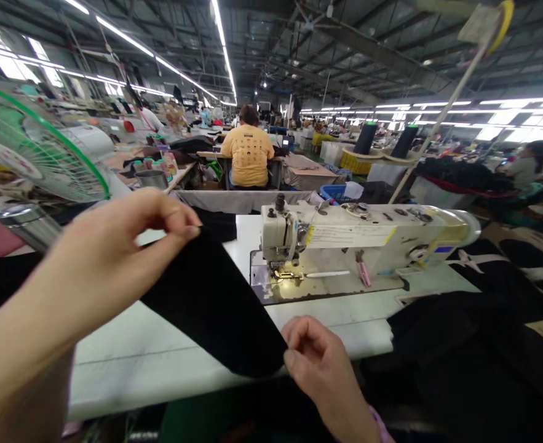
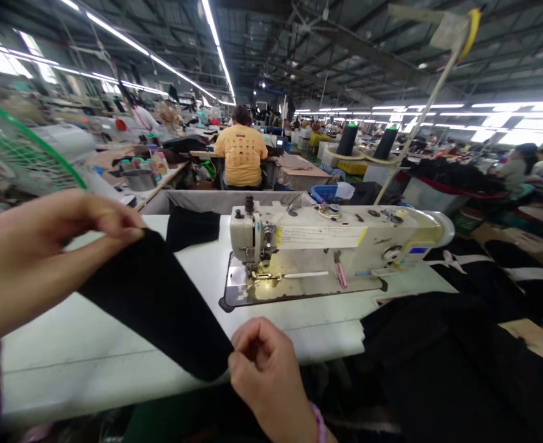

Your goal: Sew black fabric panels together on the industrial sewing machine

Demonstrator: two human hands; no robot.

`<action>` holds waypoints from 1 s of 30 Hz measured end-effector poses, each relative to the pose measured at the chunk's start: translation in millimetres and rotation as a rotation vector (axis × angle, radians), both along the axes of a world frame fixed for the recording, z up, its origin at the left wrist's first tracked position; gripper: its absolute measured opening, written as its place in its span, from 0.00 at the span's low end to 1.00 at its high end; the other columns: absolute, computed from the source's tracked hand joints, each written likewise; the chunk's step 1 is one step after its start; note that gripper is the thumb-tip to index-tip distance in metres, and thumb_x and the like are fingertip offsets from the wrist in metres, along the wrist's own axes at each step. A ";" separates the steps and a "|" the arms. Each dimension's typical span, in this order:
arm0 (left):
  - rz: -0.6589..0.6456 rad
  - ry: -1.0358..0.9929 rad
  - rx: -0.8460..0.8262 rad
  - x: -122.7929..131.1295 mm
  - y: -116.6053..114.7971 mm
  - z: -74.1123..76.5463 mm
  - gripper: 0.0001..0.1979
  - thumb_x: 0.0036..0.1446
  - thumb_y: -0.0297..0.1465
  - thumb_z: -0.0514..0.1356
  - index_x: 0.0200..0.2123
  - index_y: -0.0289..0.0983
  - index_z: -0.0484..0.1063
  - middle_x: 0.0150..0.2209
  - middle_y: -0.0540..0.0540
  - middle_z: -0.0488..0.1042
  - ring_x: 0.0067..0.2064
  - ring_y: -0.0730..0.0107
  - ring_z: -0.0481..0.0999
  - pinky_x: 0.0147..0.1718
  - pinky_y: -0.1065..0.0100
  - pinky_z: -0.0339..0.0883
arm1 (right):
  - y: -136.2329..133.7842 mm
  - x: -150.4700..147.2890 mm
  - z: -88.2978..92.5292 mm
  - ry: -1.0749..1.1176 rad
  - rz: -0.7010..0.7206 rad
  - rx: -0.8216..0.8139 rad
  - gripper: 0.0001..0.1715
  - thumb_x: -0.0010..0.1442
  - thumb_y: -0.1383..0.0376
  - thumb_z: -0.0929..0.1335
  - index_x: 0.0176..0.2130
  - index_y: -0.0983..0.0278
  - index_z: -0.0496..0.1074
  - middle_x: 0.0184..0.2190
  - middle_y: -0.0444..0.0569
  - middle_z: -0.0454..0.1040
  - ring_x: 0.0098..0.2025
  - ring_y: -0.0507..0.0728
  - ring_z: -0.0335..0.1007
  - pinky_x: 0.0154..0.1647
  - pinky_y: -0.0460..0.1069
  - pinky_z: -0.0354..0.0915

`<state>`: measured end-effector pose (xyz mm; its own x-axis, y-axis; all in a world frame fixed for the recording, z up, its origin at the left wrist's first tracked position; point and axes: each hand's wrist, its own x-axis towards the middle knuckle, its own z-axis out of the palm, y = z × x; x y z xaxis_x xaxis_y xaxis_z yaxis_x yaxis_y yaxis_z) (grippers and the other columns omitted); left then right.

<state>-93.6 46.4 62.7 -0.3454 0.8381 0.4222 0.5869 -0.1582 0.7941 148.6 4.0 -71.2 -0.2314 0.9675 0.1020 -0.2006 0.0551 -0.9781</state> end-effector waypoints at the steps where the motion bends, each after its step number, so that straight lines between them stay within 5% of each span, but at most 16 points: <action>1: -0.181 0.236 -0.083 4.6 17.2 -4.8 0.04 0.47 0.23 0.63 0.27 0.36 0.71 0.30 0.58 0.74 0.34 0.75 0.71 0.38 0.74 0.59 | -6.3 -2.0 -9.2 0.046 0.028 -0.094 0.08 0.49 0.65 0.69 0.25 0.62 0.63 0.25 0.42 0.67 0.26 0.50 0.61 0.27 0.44 0.61; 3: -0.420 0.447 -0.275 15.8 52.9 -33.2 0.09 0.45 0.18 0.58 0.22 0.38 0.68 0.21 0.56 0.67 0.26 0.73 0.64 0.30 0.72 0.54 | -15.3 -6.4 -34.4 0.098 -0.001 -0.257 0.13 0.51 0.61 0.70 0.25 0.62 0.63 0.22 0.41 0.65 0.23 0.50 0.61 0.25 0.45 0.61; 5: -0.502 0.435 -0.343 28.8 81.7 -77.5 0.11 0.43 0.17 0.58 0.19 0.39 0.65 0.18 0.55 0.64 0.23 0.71 0.61 0.27 0.69 0.51 | -20.3 -9.9 -61.9 0.071 -0.100 -0.306 0.16 0.50 0.57 0.73 0.27 0.62 0.64 0.22 0.40 0.65 0.23 0.51 0.63 0.26 0.46 0.64; 8: -0.546 0.374 -0.353 45.0 100.9 -141.9 0.10 0.44 0.19 0.57 0.20 0.40 0.64 0.20 0.53 0.67 0.24 0.69 0.64 0.27 0.68 0.53 | -23.8 -8.8 -91.1 -0.112 -0.238 -0.137 0.14 0.54 0.57 0.73 0.31 0.62 0.68 0.25 0.43 0.69 0.27 0.53 0.68 0.29 0.46 0.67; 11: -0.518 0.297 -0.320 50.2 99.3 -177.8 0.09 0.47 0.21 0.57 0.22 0.41 0.62 0.23 0.52 0.68 0.27 0.68 0.66 0.30 0.68 0.56 | -24.6 0.8 -100.0 -0.345 -0.244 0.148 0.05 0.62 0.64 0.67 0.34 0.62 0.72 0.30 0.45 0.73 0.33 0.54 0.71 0.36 0.46 0.68; 19: -0.473 0.123 -0.296 48.7 108.5 -190.1 0.07 0.47 0.25 0.59 0.23 0.40 0.63 0.23 0.53 0.68 0.27 0.69 0.67 0.29 0.68 0.60 | -8.2 22.6 -88.7 -0.723 -0.141 0.817 0.16 0.60 0.78 0.60 0.41 0.62 0.69 0.34 0.49 0.75 0.35 0.57 0.74 0.37 0.50 0.71; 25: -0.482 0.065 -0.321 56.5 128.4 -189.0 0.09 0.43 0.24 0.63 0.25 0.39 0.65 0.24 0.53 0.71 0.27 0.70 0.71 0.29 0.69 0.64 | 5.9 23.5 -85.4 -0.917 -0.111 0.957 0.12 0.60 0.77 0.60 0.35 0.63 0.68 0.29 0.48 0.72 0.31 0.57 0.68 0.32 0.53 0.66; 30: -0.450 0.111 -0.319 54.8 128.6 -194.3 0.07 0.47 0.26 0.63 0.27 0.39 0.66 0.24 0.53 0.71 0.28 0.70 0.71 0.30 0.69 0.65 | 10.5 21.2 -93.4 -0.855 -0.158 0.991 0.12 0.59 0.78 0.61 0.35 0.64 0.68 0.33 0.49 0.72 0.36 0.58 0.68 0.38 0.53 0.65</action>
<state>-38.8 175.0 -131.6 0.1082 0.9846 0.1376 0.5999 -0.1750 0.7807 169.8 14.5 -164.7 -0.4679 0.5904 0.6576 0.5315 0.7825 -0.3243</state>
